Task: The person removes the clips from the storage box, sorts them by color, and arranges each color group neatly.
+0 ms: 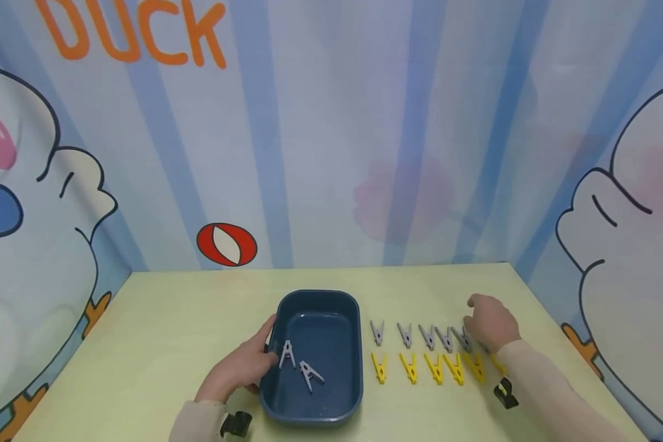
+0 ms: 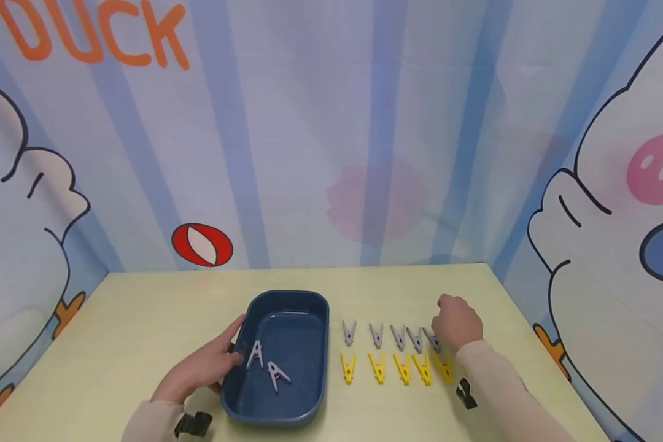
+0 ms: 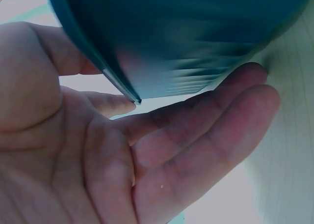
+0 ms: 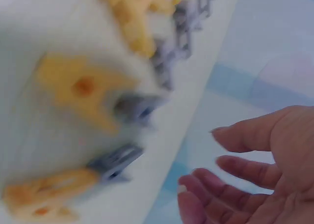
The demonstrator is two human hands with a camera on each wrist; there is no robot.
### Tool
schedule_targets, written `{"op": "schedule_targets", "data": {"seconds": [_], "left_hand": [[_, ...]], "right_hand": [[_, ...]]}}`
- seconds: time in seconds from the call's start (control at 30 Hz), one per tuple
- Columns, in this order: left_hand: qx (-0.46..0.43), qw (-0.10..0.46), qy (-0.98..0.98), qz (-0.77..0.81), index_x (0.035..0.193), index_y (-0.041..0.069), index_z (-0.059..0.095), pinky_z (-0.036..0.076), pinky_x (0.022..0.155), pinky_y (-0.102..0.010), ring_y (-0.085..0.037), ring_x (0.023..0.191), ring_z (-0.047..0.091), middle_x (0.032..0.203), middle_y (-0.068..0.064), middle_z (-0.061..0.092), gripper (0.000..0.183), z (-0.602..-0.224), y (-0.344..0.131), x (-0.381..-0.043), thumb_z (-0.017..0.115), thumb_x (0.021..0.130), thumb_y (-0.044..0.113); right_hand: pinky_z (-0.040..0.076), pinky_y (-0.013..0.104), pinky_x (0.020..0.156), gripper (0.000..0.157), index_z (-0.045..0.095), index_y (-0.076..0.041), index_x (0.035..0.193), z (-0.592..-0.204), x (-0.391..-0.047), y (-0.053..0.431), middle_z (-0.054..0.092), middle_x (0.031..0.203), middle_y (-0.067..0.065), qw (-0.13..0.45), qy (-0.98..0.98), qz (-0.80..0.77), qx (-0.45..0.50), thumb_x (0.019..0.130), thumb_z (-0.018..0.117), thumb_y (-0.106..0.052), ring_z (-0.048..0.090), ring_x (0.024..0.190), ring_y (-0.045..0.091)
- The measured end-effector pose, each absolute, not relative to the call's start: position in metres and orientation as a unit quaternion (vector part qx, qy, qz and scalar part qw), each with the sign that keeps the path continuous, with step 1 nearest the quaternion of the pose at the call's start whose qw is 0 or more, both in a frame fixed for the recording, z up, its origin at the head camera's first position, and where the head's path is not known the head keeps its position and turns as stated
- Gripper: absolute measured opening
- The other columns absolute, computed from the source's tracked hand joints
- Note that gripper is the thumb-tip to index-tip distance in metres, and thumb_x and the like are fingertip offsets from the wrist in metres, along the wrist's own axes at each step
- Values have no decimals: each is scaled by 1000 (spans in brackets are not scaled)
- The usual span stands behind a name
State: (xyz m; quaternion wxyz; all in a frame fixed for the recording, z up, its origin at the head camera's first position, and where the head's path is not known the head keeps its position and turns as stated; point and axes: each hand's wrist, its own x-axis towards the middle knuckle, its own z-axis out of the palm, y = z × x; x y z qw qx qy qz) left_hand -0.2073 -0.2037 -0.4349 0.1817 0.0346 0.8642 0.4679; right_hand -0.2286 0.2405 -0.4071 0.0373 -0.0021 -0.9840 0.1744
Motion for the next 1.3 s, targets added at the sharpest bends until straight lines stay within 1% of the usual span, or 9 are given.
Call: {"op": "schedule_targets", "data": {"seconds": [0.1, 0.17, 0.2, 0.37, 0.63, 0.83, 1.0, 1.17, 1.3], "left_hand": [[34, 177, 867, 465, 161, 17, 15, 56, 53, -48, -39, 104, 61, 141, -30, 46, 79, -433, -205, -208, 49, 90, 5], [36, 177, 867, 464, 161, 17, 15, 56, 53, -49, -40, 104, 60, 141, -30, 46, 79, -432, -205, -209, 49, 90, 5], [36, 177, 867, 464, 160, 17, 15, 56, 54, -49, -40, 104, 60, 141, -30, 46, 79, -432, -205, -208, 49, 90, 5], [34, 185, 865, 466, 160, 15, 15, 56, 55, -50, -40, 102, 62, 140, -31, 46, 78, -432, -203, -205, 49, 91, 5], [39, 178, 866, 466, 160, 14, 15, 55, 53, -49, -39, 98, 63, 137, -31, 50, 77, -433, -203, -204, 49, 91, 5], [41, 178, 865, 467, 160, 14, 14, 56, 51, -48, -40, 100, 62, 139, -31, 47, 77, -433, -204, -207, 49, 92, 5], [39, 183, 864, 468, 160, 15, 13, 56, 51, -48, -39, 100, 62, 140, -31, 47, 77, -434, -204, -208, 48, 92, 6], [39, 185, 862, 470, 160, 14, 13, 55, 50, -48, -38, 96, 63, 135, -31, 50, 78, -434, -202, -209, 49, 91, 5], [41, 182, 862, 471, 160, 13, 13, 56, 51, -48, -38, 96, 63, 136, -32, 49, 78, -434, -203, -208, 49, 91, 5]], "right_hand": [[53, 46, 60, 34, 58, 17, 118, -399, -228, 221, 65, 98, 28, 61, -978, 195, 33, 91, 60, -4, 63, 70, 33], [54, 48, 66, 32, 60, 15, 116, -394, -227, 208, 65, 98, 27, 71, -976, 201, 53, 91, 61, -4, 64, 80, 37], [55, 49, 68, 30, 60, 15, 115, -391, -227, 202, 65, 101, 28, 77, -975, 201, 62, 91, 61, -4, 64, 86, 38], [55, 47, 69, 27, 64, 11, 112, -384, -221, 170, 65, 98, 23, 87, -973, 194, 90, 90, 63, -4, 64, 85, 34], [55, 40, 69, 22, 69, 5, 109, -379, -216, 117, 66, 94, 17, 91, -966, 207, 126, 89, 67, -6, 63, 81, 26], [52, 35, 65, 19, 70, 3, 104, -380, -212, 76, 62, 83, 6, 66, -955, 240, 159, 89, 70, -8, 57, 71, 17], [53, 33, 65, 22, 70, 5, 106, -380, -209, 51, 61, 79, 3, 37, -948, 250, 192, 90, 70, -9, 56, 66, 13], [54, 31, 62, 27, 69, 5, 110, -381, -208, 29, 63, 78, 5, -15, -948, 247, 201, 90, 70, -12, 57, 65, 13], [56, 34, 69, 29, 69, 7, 111, -388, -207, 13, 69, 92, 12, -56, -942, 250, 215, 88, 71, -11, 64, 74, 17]]}}
